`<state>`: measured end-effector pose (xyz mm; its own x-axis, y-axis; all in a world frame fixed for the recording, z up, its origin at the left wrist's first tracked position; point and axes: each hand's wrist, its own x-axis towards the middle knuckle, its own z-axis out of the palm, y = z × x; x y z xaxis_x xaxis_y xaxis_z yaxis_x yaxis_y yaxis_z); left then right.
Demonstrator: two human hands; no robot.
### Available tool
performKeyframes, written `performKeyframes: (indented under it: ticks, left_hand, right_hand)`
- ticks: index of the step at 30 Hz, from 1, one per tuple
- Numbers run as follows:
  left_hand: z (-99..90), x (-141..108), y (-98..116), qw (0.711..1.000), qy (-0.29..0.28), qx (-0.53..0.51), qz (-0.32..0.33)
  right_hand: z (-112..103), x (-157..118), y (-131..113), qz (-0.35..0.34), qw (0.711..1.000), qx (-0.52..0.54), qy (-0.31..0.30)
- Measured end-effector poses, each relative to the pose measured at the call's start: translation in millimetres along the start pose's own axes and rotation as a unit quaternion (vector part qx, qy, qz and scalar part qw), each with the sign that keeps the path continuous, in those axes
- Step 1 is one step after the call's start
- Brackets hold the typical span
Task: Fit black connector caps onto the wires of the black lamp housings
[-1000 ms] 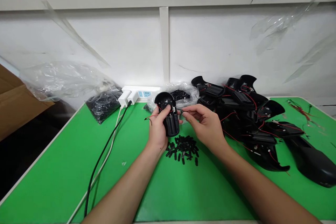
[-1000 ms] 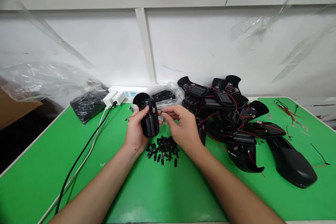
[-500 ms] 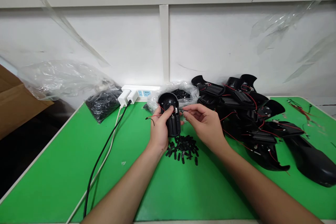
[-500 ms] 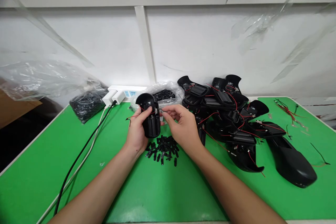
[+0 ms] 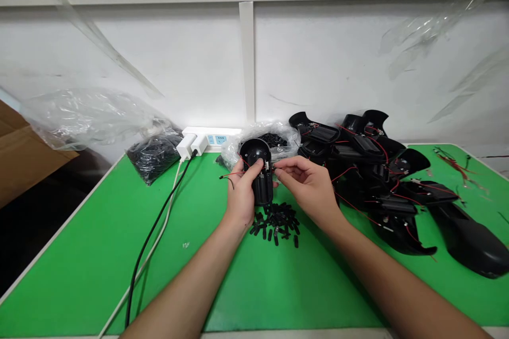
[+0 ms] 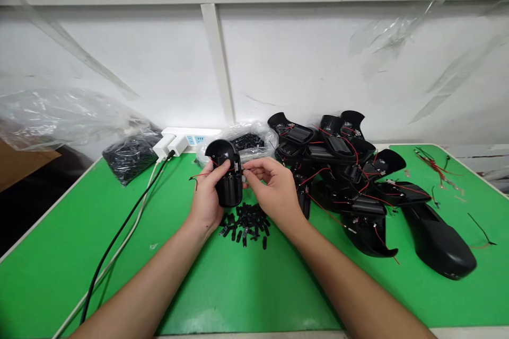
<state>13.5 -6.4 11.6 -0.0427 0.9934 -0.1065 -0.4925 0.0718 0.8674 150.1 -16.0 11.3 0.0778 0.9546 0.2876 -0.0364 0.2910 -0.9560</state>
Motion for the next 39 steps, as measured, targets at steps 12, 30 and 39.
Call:
performKeyframes:
  ticks: [12, 30, 39]
  left_hand:
    - [1.0, -1.1, -1.6, 1.000, -0.010, 0.009, 0.006]
    - [1.7, -3.4, -1.1, 0.998, -0.018, 0.062, 0.024]
    - [1.0, -2.6, -1.7, 0.997, -0.025, 0.070, 0.030]
  right_hand:
    - [-2.3, 1.7, -3.1, 0.031, 0.999, 0.008, -0.021]
    - [-5.5, 3.8, -2.2, 0.069, 0.997, 0.045, 0.011]
    - [-3.4, 3.0, 1.0, 0.032, 0.999, 0.015, 0.006]
